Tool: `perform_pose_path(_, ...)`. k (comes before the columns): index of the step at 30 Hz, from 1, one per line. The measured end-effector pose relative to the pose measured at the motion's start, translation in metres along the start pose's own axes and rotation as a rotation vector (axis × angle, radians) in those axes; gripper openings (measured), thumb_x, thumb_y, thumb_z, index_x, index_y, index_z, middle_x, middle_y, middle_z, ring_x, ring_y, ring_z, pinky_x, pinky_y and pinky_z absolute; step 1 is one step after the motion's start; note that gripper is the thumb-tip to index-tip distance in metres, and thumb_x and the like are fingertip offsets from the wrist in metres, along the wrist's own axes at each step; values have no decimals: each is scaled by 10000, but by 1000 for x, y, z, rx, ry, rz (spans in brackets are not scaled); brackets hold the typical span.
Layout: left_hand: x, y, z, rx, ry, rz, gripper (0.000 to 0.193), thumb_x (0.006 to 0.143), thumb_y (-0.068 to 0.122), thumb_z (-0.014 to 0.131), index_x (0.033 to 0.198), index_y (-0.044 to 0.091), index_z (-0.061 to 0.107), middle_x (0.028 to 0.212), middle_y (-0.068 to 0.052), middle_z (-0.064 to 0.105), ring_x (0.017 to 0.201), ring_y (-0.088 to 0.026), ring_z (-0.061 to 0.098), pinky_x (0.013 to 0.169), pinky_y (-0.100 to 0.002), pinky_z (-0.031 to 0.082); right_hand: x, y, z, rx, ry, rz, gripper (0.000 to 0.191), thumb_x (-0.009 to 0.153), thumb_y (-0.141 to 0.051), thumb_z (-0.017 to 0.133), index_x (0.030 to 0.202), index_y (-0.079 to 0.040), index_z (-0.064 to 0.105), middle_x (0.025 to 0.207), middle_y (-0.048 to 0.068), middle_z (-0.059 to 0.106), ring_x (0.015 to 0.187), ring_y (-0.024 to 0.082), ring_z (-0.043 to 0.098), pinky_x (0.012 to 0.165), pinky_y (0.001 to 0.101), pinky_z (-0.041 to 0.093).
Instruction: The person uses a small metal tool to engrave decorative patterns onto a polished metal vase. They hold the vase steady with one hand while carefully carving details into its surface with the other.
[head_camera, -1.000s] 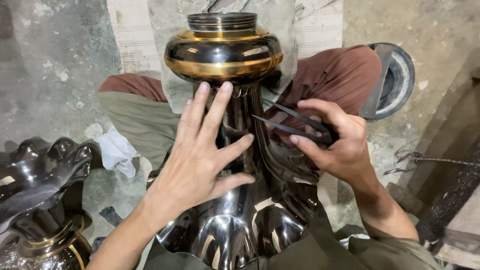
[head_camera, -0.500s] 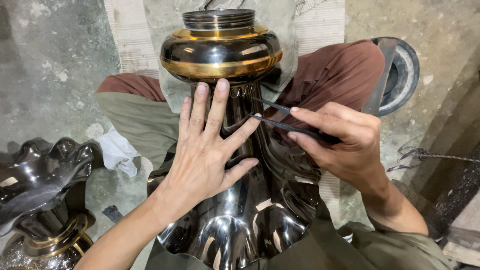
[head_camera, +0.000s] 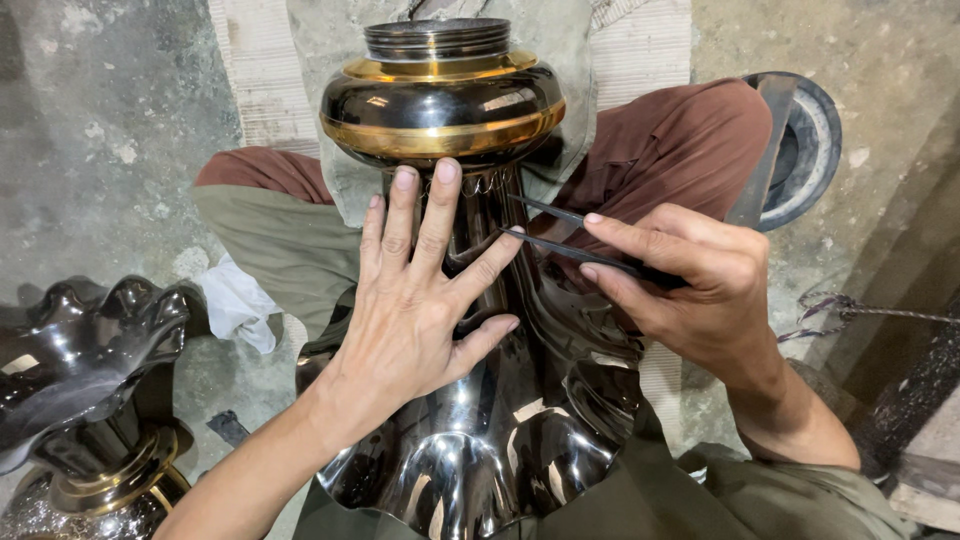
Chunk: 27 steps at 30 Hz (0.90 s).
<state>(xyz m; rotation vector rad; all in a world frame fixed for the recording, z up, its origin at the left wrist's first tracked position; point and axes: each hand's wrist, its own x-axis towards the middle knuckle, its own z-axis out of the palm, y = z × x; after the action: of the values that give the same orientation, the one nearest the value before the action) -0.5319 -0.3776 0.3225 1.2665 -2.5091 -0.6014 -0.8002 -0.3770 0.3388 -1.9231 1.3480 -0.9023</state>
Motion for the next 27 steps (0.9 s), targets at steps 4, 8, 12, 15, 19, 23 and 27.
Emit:
perform_pose_path(4, 0, -1, 0, -3, -5, 2, 707, 857, 486, 807, 1484, 234, 600, 1679, -254, 26, 1553, -501, 6, 1221, -703, 172, 0, 0, 0, 10, -2, -12, 393, 824, -26, 871, 1195, -50, 742, 831, 63, 694, 650, 105, 622, 575, 259, 469)
perform_pose_path(8, 0, -1, 0, -16, -8, 6, 707, 852, 488, 812, 1476, 229, 603, 1677, -254, 23, 1551, -502, -4, 1218, -712, 173, 5, 1, -4, -32, -39, -73, 410, 826, -38, 867, 1213, -68, 736, 806, 56, 686, 617, 89, 599, 519, 254, 449)
perform_pose_path(12, 2, 0, -2, -39, -12, 4, 722, 843, 470, 814, 1485, 220, 596, 1671, -260, 25, 1542, -514, -5, 1207, -724, 178, 23, 3, -12, -167, -180, -219, 389, 849, -70, 859, 1220, -97, 747, 766, 29, 673, 533, 77, 559, 385, 227, 405)
perform_pose_path(15, 3, 1, -5, -52, -17, -1, 734, 842, 454, 815, 1494, 218, 577, 1679, -259, 34, 1550, -517, 7, 1215, -719, 189, 31, -6, -9, -203, -269, -272, 380, 868, -110, 844, 1233, -101, 739, 795, 34, 674, 502, 76, 538, 358, 221, 412)
perform_pose_path(19, 3, -1, -8, -108, -38, -24, 744, 826, 437, 815, 1486, 208, 562, 1679, -257, 46, 1553, -527, 25, 1203, -724, 194, 28, -28, -9, -226, -195, -292, 379, 863, -137, 873, 1217, -97, 745, 733, 1, 644, 473, 75, 525, 367, 234, 414)
perform_pose_path(23, 1, 1, -6, -74, -18, 9, 714, 855, 404, 803, 1500, 210, 564, 1674, -260, 35, 1541, -531, 0, 1191, -751, 182, 17, -35, -24, -234, -100, -172, 411, 872, -79, 854, 1255, -114, 710, 804, 20, 634, 596, 106, 566, 468, 261, 438)
perform_pose_path(27, 3, 1, -4, -56, -20, 9, 704, 860, 399, 797, 1499, 220, 560, 1674, -261, 25, 1539, -529, -20, 1184, -758, 183, 12, -23, -18, -178, -98, -156, 446, 818, -47, 868, 1236, -78, 714, 750, 38, 618, 560, 125, 539, 484, 298, 424)
